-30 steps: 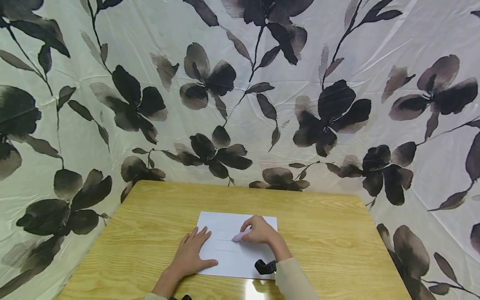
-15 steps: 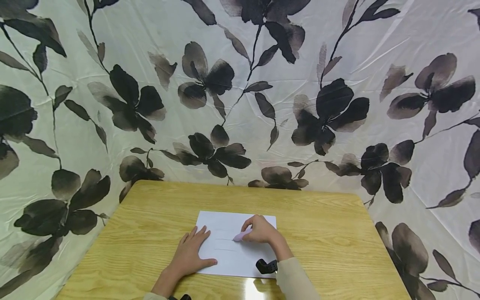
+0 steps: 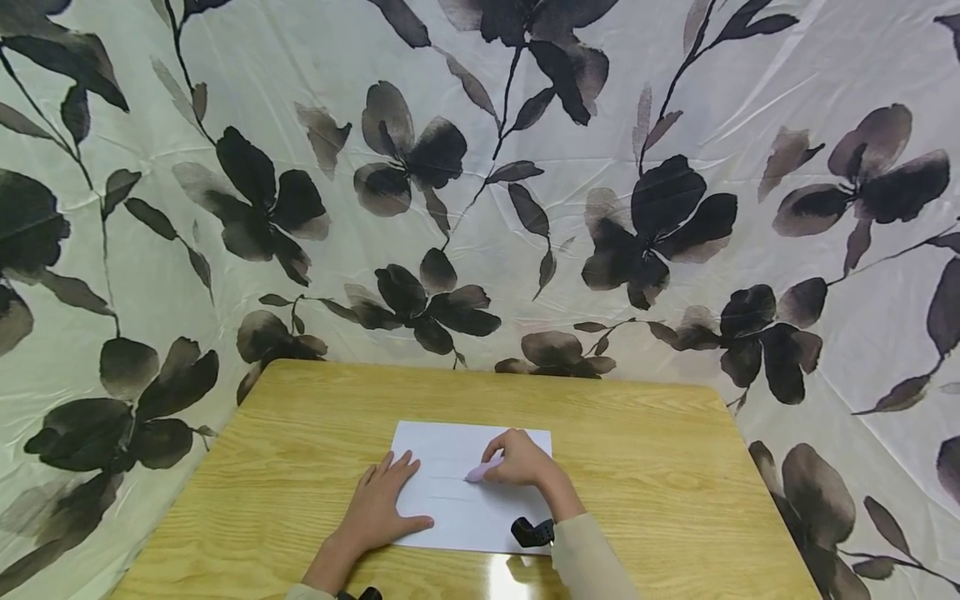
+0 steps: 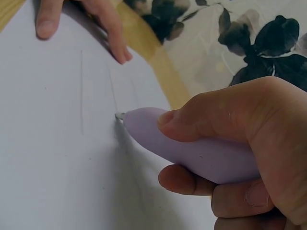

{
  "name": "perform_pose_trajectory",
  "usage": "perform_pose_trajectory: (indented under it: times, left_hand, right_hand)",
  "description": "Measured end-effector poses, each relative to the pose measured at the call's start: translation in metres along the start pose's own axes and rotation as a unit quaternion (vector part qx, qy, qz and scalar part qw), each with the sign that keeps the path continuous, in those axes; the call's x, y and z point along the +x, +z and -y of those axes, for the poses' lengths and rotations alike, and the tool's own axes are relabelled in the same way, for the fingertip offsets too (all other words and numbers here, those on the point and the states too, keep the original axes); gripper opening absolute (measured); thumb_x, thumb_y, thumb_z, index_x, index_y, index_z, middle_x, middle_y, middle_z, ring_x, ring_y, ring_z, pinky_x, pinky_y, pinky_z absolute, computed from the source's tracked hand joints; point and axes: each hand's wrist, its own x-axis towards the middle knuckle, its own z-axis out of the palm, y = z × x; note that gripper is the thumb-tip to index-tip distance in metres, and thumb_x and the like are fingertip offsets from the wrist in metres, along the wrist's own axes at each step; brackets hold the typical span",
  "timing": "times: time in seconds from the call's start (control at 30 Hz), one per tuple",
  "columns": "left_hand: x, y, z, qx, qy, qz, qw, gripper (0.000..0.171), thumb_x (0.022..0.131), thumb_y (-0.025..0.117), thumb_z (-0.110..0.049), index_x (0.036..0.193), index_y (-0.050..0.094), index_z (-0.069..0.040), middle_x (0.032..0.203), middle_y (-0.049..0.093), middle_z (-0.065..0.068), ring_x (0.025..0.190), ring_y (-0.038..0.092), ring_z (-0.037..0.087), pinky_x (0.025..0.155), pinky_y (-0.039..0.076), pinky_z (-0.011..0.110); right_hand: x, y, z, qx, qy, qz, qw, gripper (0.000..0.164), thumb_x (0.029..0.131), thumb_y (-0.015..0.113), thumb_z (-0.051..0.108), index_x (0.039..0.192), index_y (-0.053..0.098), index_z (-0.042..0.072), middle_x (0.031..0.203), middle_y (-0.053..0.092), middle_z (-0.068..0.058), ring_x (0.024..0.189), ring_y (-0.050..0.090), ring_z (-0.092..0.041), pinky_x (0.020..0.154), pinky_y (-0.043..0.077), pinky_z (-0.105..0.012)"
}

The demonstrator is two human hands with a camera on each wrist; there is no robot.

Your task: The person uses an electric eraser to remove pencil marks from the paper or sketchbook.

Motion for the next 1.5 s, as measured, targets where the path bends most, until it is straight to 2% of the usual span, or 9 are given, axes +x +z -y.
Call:
perform_pose_trajectory:
  times: [0.3,0.53,0.8,1.1,1.5]
  left_hand:
    - [0.0016,0.0001,0.0004,0.004,-0.002,0.005,1.0,0.102,0.067,0.064,-0.079,0.143,0.05,-0.013,0.152,0.039,0.007,0.142,0.023,0.037,0.111,0.02,0.059]
    - [0.0003,0.0001,0.0018,0.005,-0.003,0.002,1.0,0.101,0.067,0.064,-0.079,0.143,0.05,-0.013,0.152,0.039,0.007,0.142,0.023,0.037,0.111,0.019,0.059]
    - [0.0014,0.0012,0.0016,0.004,-0.006,0.009,0.9999,0.103,0.067,0.063,-0.08,0.143,0.049,-0.013,0.152,0.038,0.007,0.143,0.022,0.037,0.111,0.018,0.06]
    - [0.0021,-0.0006,0.0025,0.002,0.0,-0.006,1.0,0.102,0.067,0.063,-0.08,0.143,0.05,-0.013,0.152,0.038,0.007,0.143,0.023,0.037,0.111,0.018,0.06]
    - [0.0014,-0.0001,0.0028,-0.002,-0.003,0.002,1.0,0.102,0.067,0.065,-0.079,0.143,0.05,-0.012,0.152,0.039,0.008,0.143,0.022,0.037,0.111,0.018,0.059]
  right_hand:
    - [0.0038,0.0019,0.0015,-0.016,0.005,-0.005,1.0,0.01,0.073,0.079,0.011,0.081,0.074,0.015,0.078,0.064,0.006,0.065,0.05,-0.012,0.053,0.045,-0.028]
    - [0.0019,0.0015,0.0005,-0.008,0.006,0.004,1.0,0.012,0.072,0.08,0.011,0.082,0.075,0.015,0.079,0.065,0.005,0.06,0.049,-0.01,0.05,0.044,-0.025]
    - [0.0072,0.0017,0.0049,-0.025,-0.005,0.004,1.0,0.01,0.073,0.079,0.012,0.082,0.075,0.014,0.083,0.066,0.006,0.072,0.052,-0.012,0.059,0.045,-0.029]
    - [0.0076,-0.0011,0.0047,-0.022,-0.008,0.006,1.0,0.01,0.073,0.079,0.012,0.082,0.075,0.015,0.083,0.067,0.006,0.069,0.052,-0.012,0.057,0.047,-0.028]
    - [0.0064,0.0011,0.0022,-0.02,0.0,0.005,1.0,0.012,0.071,0.078,0.009,0.081,0.075,0.016,0.079,0.065,0.007,0.063,0.05,-0.011,0.052,0.046,-0.027]
